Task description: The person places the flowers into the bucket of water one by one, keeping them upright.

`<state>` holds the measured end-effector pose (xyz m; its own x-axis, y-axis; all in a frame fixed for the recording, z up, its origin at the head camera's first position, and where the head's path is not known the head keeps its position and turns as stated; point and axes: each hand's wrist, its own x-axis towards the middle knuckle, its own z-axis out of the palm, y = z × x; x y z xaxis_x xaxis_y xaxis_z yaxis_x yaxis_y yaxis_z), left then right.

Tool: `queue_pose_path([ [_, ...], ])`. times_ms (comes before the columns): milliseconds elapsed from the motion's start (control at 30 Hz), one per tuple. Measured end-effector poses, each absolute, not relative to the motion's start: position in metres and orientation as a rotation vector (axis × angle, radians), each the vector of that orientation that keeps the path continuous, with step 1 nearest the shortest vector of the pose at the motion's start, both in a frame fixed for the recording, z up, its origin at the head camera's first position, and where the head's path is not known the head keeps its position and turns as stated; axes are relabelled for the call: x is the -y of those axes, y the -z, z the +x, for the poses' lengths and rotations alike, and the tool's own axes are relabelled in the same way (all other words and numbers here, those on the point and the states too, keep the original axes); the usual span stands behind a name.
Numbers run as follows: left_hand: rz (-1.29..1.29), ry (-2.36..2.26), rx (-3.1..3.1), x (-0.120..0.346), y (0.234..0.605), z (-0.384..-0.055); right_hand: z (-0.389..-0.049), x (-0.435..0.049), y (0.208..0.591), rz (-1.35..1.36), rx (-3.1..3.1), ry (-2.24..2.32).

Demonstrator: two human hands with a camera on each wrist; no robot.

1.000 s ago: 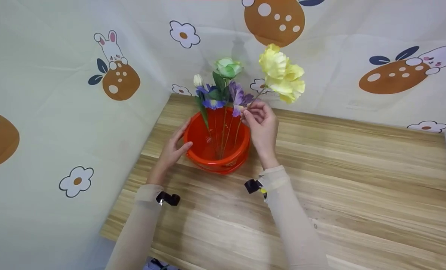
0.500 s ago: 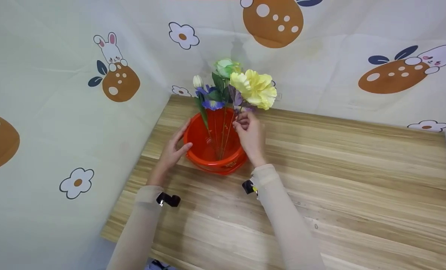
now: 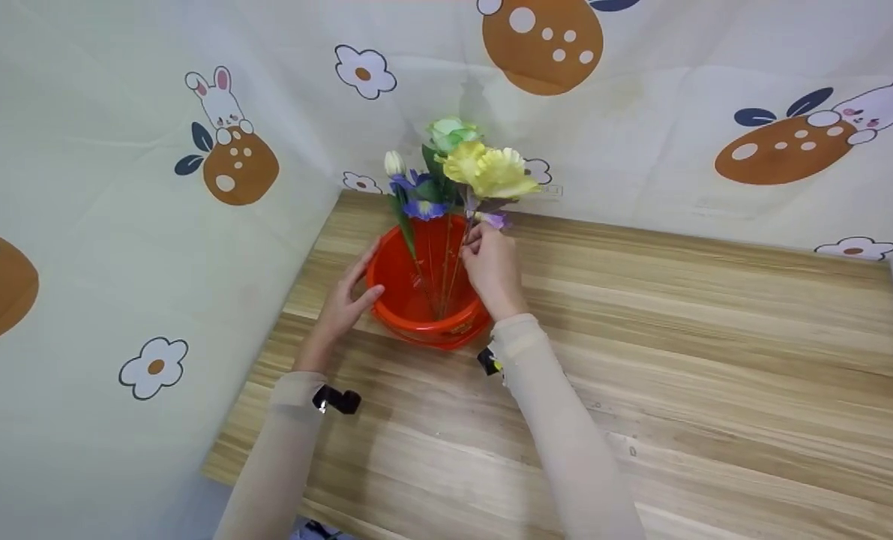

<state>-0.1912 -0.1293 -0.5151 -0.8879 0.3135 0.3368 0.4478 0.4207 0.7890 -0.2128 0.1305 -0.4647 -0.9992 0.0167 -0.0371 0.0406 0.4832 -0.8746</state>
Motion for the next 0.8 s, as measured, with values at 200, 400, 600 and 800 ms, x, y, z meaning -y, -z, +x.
queue_pose_path([
  [200,-0.653,1.473,2.542,0.134,0.539,-0.204,-0.218,-0.121,0.465,-0.016,-2.804,1.385],
  [400,-0.655,1.453,2.555,0.137,0.547,-0.206,-0.22,-0.116,0.467,-0.053,-2.893,1.181],
  [600,-0.692,1.434,2.549,0.137,0.547,-0.207,-0.218,-0.115,0.465,-0.068,-2.968,0.998],
  [800,-0.673,1.423,2.572,0.138,0.546,-0.207,-0.213,-0.117,0.46,-0.103,-2.956,0.961],
])
